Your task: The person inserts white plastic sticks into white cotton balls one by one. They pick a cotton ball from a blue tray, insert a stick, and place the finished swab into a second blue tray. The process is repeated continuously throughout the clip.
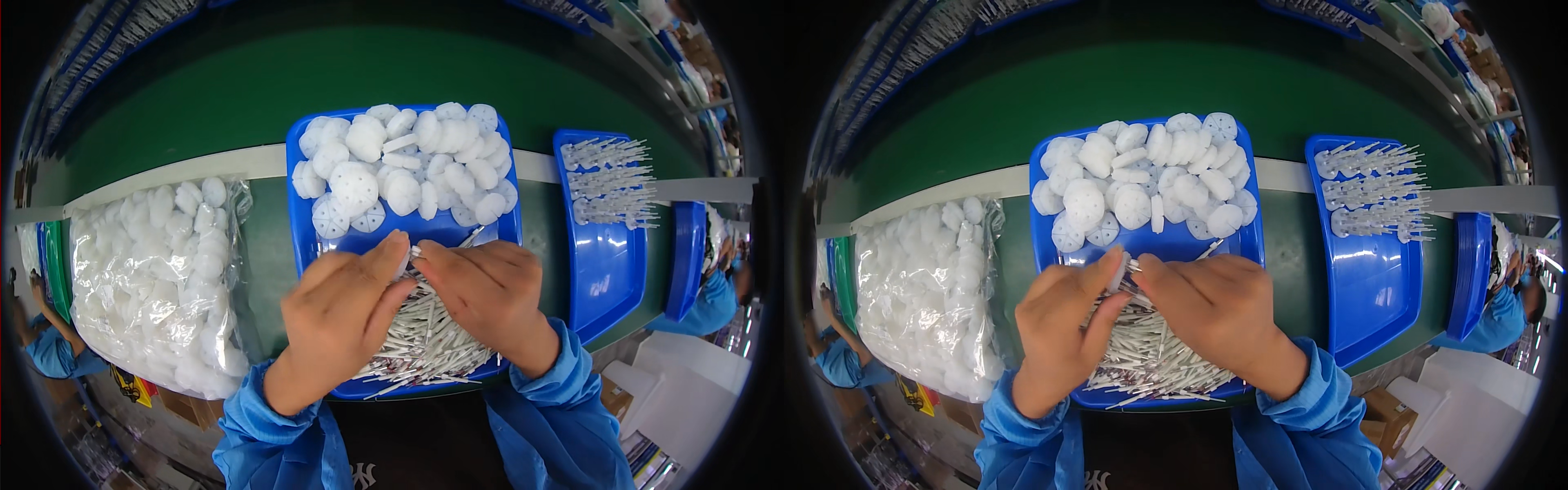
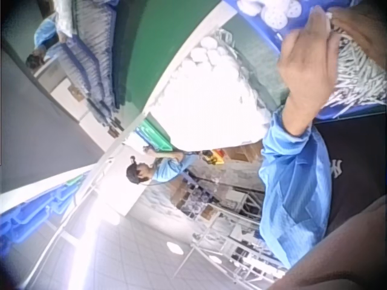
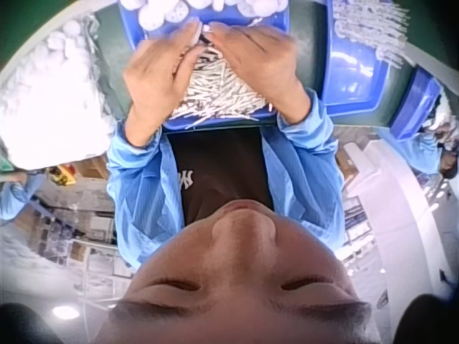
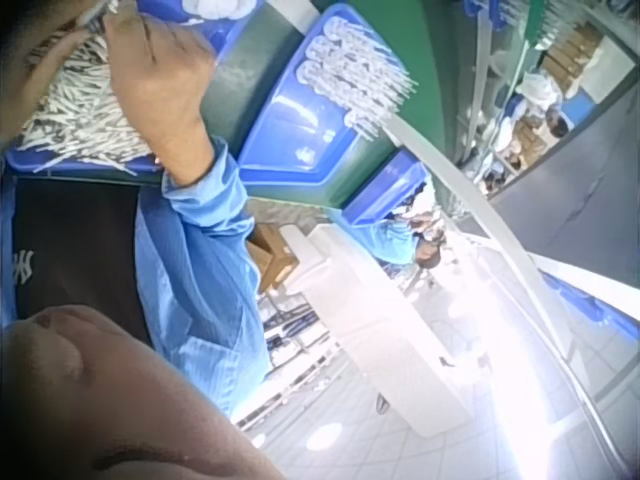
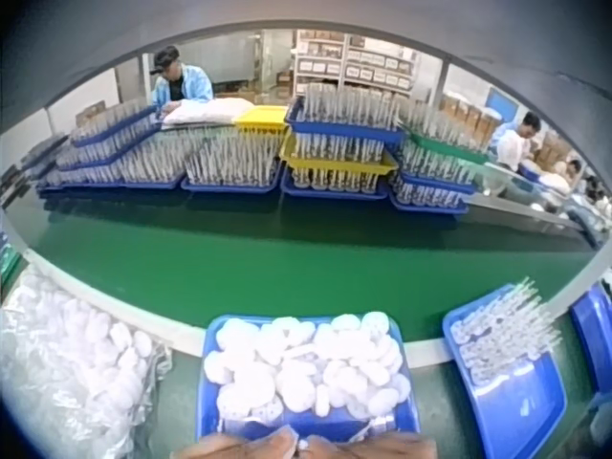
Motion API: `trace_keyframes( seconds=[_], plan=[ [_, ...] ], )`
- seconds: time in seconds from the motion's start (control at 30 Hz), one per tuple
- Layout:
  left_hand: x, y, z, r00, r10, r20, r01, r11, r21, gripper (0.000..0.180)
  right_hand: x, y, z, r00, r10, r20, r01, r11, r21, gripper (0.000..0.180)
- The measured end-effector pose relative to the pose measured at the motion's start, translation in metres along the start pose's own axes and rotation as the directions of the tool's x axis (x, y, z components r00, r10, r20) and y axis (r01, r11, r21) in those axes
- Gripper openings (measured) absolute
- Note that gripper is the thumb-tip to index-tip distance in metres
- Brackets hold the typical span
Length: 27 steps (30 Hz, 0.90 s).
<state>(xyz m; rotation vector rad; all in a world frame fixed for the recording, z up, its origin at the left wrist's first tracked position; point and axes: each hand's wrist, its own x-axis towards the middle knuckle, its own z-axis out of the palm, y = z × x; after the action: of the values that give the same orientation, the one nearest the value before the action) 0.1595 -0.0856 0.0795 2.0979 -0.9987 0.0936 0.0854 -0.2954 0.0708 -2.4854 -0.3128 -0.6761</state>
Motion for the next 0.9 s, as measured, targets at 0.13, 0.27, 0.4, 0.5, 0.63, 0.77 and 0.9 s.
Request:
trace_keyframes(
  seconds=[0.13,0.27,0.4,0.5,0.63,0.77,0.9],
  plan=[
    [0.01,-0.003,-0.008,0.986,-0.164,-0.003,0.157,0.952,-0.262,0.05,0.005,0.0,-0.009,0.997,0.076,0.03,-0.077,0.995,0.068,0.037],
    [0.009,-0.008,-0.008,0.998,-0.012,-0.062,0.003,0.989,-0.146,0.054,0.016,0.005,-0.016,0.966,0.237,0.101,-0.257,0.892,0.371,0.038],
    [0.009,-0.006,-0.001,0.986,0.091,-0.142,-0.104,0.991,-0.089,0.053,0.011,-0.004,-0.013,0.887,0.381,0.262,-0.459,0.652,0.604,0.034],
    [0.009,-0.005,0.002,0.981,0.107,-0.159,-0.125,0.987,-0.103,0.053,0.006,-0.004,-0.011,0.869,0.413,0.273,-0.487,0.612,0.623,0.031],
    [0.008,-0.003,0.005,0.98,0.101,-0.169,-0.121,0.986,-0.111,0.055,0.003,-0.003,-0.009,0.858,0.421,0.295,-0.499,0.543,0.676,0.03],
    [0.006,-0.004,0.004,0.975,0.143,-0.168,-0.151,0.988,-0.04,0.055,0.001,-0.003,-0.005,0.86,0.409,0.304,-0.492,0.507,0.708,0.031],
    [0.006,-0.003,0.007,0.964,0.199,-0.174,-0.197,0.98,0.032,0.051,0.0,-0.001,-0.002,0.864,0.382,0.328,-0.493,0.51,0.705,0.033]
  ],
)
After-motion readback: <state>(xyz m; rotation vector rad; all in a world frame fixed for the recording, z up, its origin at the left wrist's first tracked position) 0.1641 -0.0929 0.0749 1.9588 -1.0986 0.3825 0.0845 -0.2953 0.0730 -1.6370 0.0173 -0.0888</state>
